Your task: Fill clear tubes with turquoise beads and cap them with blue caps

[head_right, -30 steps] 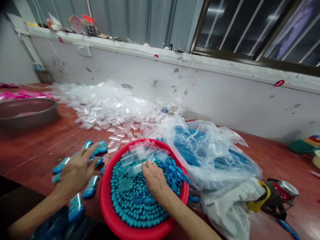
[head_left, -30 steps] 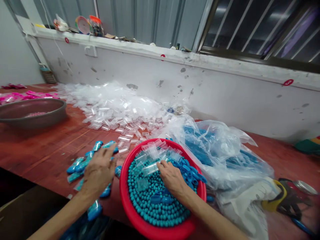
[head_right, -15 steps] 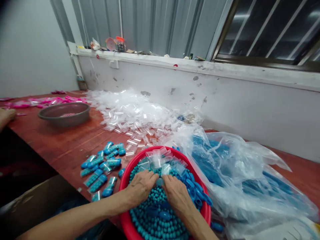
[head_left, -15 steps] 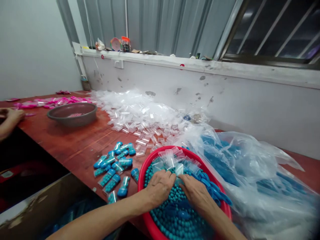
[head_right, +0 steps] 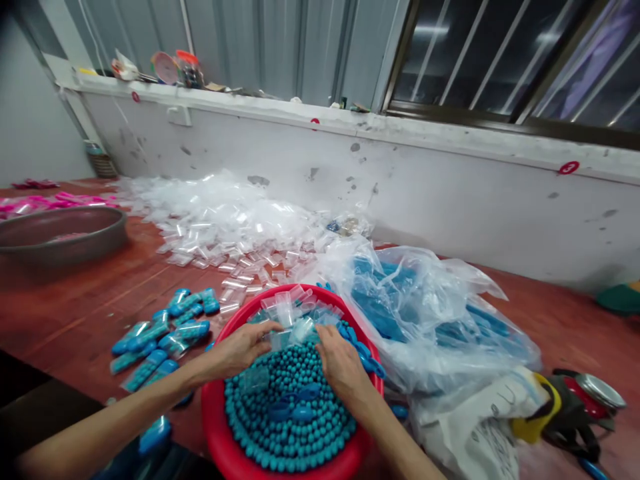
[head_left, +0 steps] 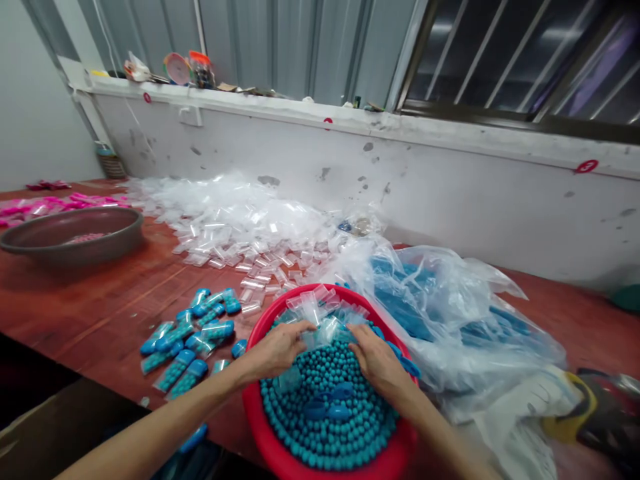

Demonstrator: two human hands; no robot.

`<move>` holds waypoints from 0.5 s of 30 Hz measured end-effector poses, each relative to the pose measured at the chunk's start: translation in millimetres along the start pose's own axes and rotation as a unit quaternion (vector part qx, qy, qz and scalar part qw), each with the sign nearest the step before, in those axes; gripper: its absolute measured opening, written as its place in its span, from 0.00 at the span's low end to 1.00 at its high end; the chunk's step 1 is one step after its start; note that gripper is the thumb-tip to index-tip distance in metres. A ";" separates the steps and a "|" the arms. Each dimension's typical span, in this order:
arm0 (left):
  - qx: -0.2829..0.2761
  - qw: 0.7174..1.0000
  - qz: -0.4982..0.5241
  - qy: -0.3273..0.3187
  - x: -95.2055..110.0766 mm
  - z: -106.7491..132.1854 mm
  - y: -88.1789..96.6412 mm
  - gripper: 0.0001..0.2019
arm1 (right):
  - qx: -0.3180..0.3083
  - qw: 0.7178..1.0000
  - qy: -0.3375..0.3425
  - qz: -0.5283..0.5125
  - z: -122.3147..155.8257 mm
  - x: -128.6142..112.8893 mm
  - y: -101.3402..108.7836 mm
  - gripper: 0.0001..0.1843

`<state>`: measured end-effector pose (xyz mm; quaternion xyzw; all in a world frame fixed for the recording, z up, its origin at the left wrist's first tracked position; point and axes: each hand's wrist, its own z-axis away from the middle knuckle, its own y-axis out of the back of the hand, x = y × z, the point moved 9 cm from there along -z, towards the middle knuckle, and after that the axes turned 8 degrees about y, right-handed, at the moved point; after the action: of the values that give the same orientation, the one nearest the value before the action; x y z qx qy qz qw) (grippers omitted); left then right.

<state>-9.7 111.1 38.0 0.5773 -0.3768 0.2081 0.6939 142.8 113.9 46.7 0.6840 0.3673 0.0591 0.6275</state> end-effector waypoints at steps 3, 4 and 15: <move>-0.014 1.000 0.020 -0.005 7.2 2.4 -12.0 0.21 | 0.017 0.998 0.028 0.051 -4.6 -20.4 0.5 0.28; -0.024 0.999 0.021 -0.013 11.6 5.6 -15.8 0.21 | -0.003 0.998 0.051 0.038 -3.9 -29.0 -4.7 0.28; -0.177 0.982 0.060 0.013 20.5 47.1 -33.9 0.18 | -0.123 0.950 0.016 -0.288 45.2 -27.7 -30.4 0.03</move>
<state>14.4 54.6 34.1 0.4191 -0.4325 0.1875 0.7760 134.3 59.3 20.5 0.4656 0.5484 -0.0680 0.6912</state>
